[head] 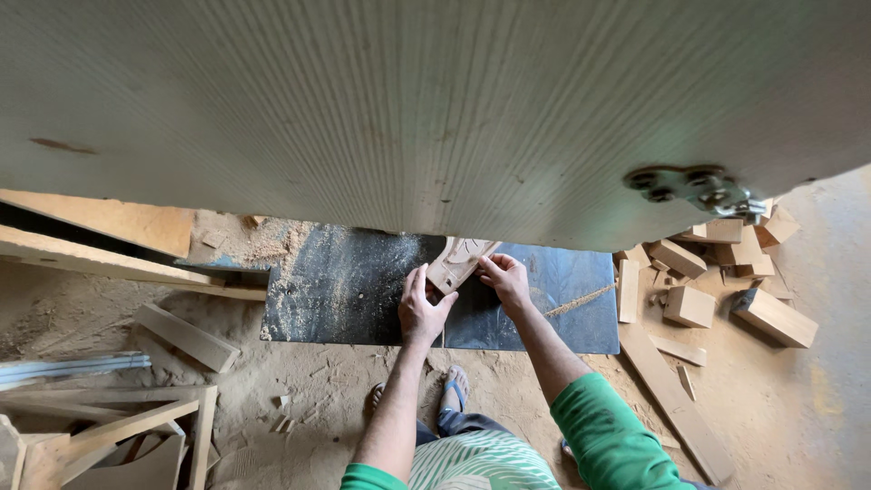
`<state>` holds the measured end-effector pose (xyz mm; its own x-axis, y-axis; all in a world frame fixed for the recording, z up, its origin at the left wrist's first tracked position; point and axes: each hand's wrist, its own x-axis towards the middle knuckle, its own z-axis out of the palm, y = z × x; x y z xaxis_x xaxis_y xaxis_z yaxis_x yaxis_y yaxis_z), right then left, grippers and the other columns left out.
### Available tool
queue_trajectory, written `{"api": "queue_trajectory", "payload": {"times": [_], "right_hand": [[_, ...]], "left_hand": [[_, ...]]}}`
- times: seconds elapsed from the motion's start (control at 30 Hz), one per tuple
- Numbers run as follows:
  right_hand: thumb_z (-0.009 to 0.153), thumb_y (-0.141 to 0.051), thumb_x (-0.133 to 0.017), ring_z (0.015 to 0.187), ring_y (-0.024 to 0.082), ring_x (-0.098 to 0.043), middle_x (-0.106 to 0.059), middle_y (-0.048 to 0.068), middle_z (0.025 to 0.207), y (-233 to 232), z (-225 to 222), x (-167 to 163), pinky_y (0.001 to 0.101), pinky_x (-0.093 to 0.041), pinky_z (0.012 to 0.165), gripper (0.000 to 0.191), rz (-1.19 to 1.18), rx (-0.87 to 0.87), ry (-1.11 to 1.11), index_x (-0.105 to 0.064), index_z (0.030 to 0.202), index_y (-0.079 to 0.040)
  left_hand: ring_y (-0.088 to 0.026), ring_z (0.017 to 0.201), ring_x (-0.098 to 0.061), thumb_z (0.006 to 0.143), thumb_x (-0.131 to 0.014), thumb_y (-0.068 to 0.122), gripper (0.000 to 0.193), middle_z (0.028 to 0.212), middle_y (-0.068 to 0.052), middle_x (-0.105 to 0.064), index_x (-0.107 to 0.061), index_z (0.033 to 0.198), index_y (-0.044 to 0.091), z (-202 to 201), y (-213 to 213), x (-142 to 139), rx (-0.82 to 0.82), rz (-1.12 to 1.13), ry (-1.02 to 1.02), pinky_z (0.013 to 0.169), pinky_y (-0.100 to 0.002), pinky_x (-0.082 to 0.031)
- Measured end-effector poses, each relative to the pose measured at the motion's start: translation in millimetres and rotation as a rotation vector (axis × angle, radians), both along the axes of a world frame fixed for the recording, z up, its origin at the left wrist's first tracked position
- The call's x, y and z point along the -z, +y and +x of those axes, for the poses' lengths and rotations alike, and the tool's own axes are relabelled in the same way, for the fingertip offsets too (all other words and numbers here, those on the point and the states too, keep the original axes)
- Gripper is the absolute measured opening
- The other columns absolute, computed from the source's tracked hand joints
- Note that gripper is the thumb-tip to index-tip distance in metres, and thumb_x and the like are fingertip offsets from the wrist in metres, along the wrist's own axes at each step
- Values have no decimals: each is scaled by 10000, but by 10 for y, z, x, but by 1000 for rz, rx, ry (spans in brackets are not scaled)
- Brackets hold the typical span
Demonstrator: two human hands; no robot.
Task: The person guides a carved wooden panel through a bandsaw, carefully following the pre-carved floral pattern to cut along its outline. The person uses both hands to control the wood as the blade cuts through it, producing sawdust.
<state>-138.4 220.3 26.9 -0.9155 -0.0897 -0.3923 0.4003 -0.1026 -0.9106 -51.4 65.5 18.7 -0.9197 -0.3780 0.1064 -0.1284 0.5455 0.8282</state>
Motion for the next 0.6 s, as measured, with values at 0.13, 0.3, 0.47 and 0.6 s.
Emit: {"api": "queue_trajectory", "payload": {"times": [0.13,0.3,0.47,0.6], "right_hand": [[957,-241,-736,832,106,-721,-754,30,925,-22,-54,-13,232,-575,712,241,39,5,-6,-725,1055,-21],[958,-254,-731,831,114,-722,-753,50,926,-55,-121,-3,234,-578,698,260,60,8,3,-722,1061,-15],[966,-267,-725,844,125,-733,-765,67,949,-63,-155,-10,237,-579,705,300,103,7,5,-729,1084,8],[969,-243,-707,854,130,-741,-773,72,975,-66,-163,-20,236,-584,710,302,96,-5,5,-742,1110,21]], "left_hand": [[-343,1221,-634,703,-917,290,855,1385,-163,-589,-510,1415,48,-76,-24,-6,2,-14,-22,996,-420,-543],[-321,1227,-635,715,-908,320,850,1404,-133,-586,-501,1421,80,-146,-40,-17,-4,-23,-105,978,-423,-552],[-309,1215,-645,719,-909,348,879,1422,-126,-575,-483,1444,91,-185,-45,2,-3,-41,-119,956,-423,-568],[-305,1207,-651,721,-909,372,896,1443,-124,-563,-475,1454,95,-203,-43,5,-3,-56,-130,947,-426,-576]]}}
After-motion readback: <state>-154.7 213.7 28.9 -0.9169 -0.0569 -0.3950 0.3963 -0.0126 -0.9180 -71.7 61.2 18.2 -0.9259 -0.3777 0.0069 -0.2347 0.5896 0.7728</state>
